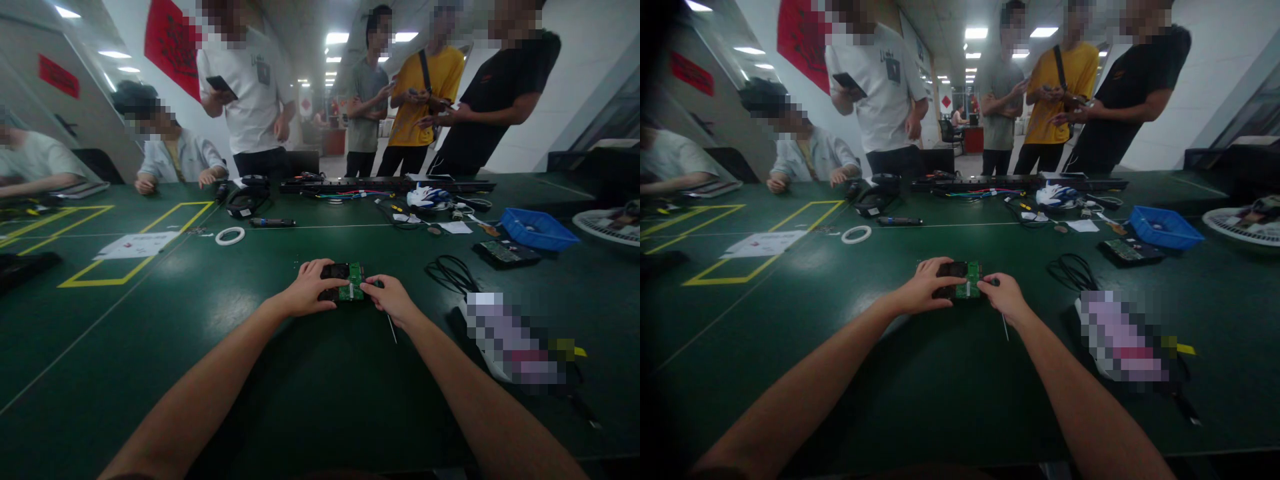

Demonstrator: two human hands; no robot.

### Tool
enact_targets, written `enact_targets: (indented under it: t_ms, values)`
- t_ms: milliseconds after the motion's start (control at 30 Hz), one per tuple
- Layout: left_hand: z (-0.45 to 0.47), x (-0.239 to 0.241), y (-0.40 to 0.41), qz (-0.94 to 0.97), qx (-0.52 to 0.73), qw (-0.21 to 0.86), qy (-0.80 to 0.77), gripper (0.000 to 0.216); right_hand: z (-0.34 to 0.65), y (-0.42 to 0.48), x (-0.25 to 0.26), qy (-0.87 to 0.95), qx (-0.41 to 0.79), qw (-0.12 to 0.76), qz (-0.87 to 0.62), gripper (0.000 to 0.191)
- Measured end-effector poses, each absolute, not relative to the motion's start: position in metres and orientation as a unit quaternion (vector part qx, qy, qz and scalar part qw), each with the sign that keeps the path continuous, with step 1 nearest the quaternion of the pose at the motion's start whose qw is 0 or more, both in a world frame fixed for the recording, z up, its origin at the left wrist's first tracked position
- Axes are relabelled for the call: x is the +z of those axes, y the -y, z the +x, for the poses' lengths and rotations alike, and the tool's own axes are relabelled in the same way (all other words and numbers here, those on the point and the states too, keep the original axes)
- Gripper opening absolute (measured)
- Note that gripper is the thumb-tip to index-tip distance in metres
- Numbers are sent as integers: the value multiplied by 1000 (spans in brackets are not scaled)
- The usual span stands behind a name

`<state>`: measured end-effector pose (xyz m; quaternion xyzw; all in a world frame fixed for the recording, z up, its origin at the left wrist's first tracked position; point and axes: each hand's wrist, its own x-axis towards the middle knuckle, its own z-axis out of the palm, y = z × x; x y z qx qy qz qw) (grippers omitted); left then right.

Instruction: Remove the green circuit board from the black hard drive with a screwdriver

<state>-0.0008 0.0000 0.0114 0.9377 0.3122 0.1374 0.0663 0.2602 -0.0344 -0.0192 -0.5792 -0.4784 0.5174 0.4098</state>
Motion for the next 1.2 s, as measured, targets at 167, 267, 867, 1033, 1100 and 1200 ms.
enact_targets:
  t_ms: [167, 267, 867, 1033, 1100, 1200]
  values:
    - [-1, 11, 0, 938, 136, 67, -312, 67, 260, 33, -20, 477, 514, 414, -580, 31]
    - [-1, 11, 0, 938, 138, 68, -311, 67, 260, 34, -19, 475, 515, 413, -582, 30]
    - [-2, 10, 0, 938, 140, 65, -310, 66, 262, 36, -11, 480, 513, 402, -587, 28]
    - [-2, 11, 0, 938, 142, 65, -310, 64, 261, 36, -12, 482, 510, 405, -587, 24]
    - [-2, 11, 0, 937, 143, 65, -312, 64, 262, 35, -12, 480, 511, 403, -589, 24]
    - [-2, 10, 0, 937, 144, 67, -312, 64, 263, 35, -11, 481, 518, 398, -585, 25]
